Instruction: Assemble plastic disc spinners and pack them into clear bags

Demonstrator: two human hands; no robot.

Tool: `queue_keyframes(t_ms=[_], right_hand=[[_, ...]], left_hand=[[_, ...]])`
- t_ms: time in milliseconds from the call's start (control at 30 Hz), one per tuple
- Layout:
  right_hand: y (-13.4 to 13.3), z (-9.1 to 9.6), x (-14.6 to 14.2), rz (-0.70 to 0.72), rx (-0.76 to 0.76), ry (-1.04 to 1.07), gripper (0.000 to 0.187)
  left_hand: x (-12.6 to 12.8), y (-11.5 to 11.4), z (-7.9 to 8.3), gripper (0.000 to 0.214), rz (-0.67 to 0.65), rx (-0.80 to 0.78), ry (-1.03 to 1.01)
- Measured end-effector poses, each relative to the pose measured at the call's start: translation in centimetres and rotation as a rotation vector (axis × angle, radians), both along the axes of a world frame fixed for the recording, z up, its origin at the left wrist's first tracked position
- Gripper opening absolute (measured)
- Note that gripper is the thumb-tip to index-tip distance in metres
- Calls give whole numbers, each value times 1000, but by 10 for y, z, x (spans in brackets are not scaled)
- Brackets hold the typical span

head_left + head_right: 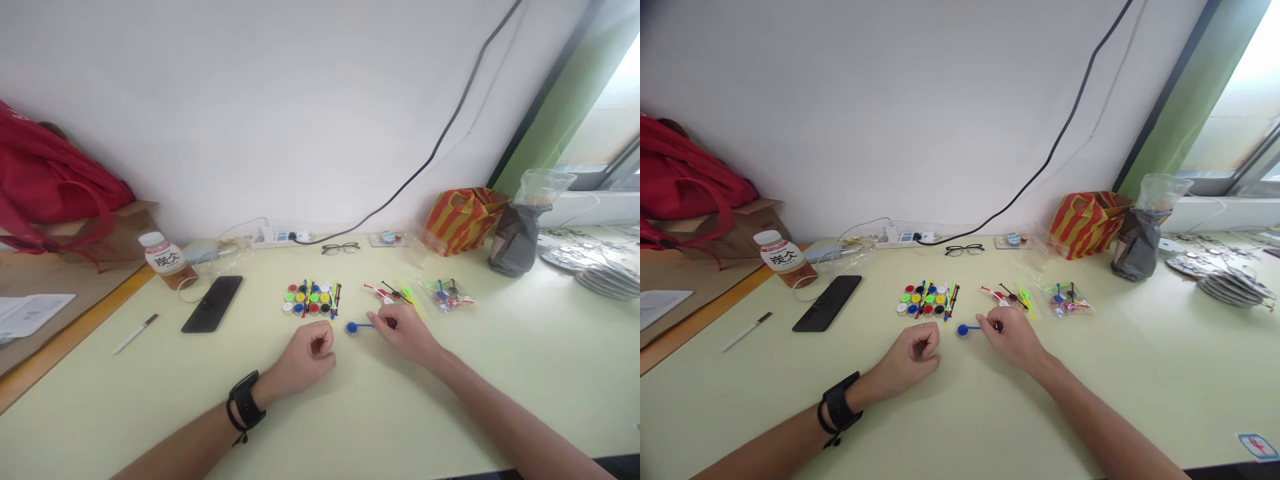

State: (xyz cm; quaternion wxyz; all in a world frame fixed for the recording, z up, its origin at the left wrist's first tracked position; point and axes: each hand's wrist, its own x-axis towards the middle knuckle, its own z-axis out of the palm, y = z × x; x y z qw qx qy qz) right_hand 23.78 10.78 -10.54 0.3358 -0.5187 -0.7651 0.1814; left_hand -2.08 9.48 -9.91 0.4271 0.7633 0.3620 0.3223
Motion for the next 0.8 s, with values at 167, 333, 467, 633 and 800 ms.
queue_keyframes(t_ms=[167, 333, 467, 633, 800], right_hand=[[-9, -1, -8, 217, -182, 102, 49], [-13, 9, -10, 265, -333, 344, 42], [-17, 20, -7, 358, -550, 579, 22], [-23, 21, -14, 486, -705, 676, 23], [-22, 15, -21, 458, -697, 677, 33]], left_hand=[[4, -5, 2, 30, -4, 122, 123], [4, -3, 0, 8, -42, 116, 165], [3, 1, -4, 13, 29, -4, 91], [3, 4, -5, 21, 29, -88, -77], [4, 3, 2, 21, -26, -87, -81]])
